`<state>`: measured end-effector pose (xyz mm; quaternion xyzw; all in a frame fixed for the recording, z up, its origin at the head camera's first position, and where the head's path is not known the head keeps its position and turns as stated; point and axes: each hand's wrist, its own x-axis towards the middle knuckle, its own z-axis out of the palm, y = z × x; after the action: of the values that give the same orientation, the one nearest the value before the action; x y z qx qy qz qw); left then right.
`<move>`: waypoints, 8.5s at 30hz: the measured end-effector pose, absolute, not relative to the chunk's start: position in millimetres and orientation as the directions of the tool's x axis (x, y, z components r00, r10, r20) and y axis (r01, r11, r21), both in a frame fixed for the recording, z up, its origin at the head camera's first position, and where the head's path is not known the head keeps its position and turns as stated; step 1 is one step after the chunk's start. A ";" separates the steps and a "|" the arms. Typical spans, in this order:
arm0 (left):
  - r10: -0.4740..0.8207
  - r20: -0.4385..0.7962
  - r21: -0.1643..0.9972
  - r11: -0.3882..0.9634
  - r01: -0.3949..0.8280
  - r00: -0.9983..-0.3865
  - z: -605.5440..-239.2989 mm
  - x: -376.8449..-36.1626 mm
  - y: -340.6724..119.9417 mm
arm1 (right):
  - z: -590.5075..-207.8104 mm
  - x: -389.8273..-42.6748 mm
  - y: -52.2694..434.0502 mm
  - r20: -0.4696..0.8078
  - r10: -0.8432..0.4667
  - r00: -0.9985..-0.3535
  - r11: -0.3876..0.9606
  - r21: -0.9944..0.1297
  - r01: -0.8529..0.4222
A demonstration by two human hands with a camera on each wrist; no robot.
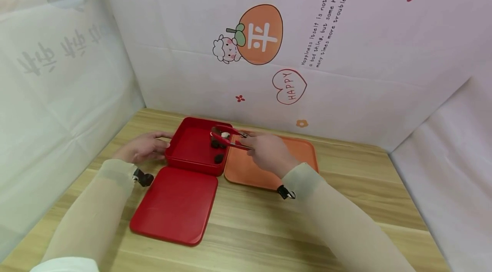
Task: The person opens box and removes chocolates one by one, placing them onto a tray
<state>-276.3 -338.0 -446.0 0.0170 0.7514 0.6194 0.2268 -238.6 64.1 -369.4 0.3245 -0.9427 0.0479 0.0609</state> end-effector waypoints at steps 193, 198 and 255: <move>0.311 -0.316 0.940 0.234 -0.250 -0.896 -450.4 -280.7 -339.2 | -337.6 -266.6 4.9 -0.282 -0.603 -0.746 0.729 0.185 -0.659; 0.306 -0.320 0.939 0.231 -0.256 -0.897 -450.6 -281.6 -338.9 | -338.2 -268.9 -1.5 -0.294 -0.602 -0.742 0.714 0.218 -0.665; 0.275 -0.293 0.943 0.239 -0.230 -0.916 -448.9 -262.8 -337.9 | -352.5 -251.1 96.0 0.002 -0.645 -0.764 0.750 -0.187 -0.634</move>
<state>-262.8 -337.9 -448.9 0.0147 0.7599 0.6168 0.2049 -251.1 96.0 -352.5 0.3422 -0.9349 0.0887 -0.0314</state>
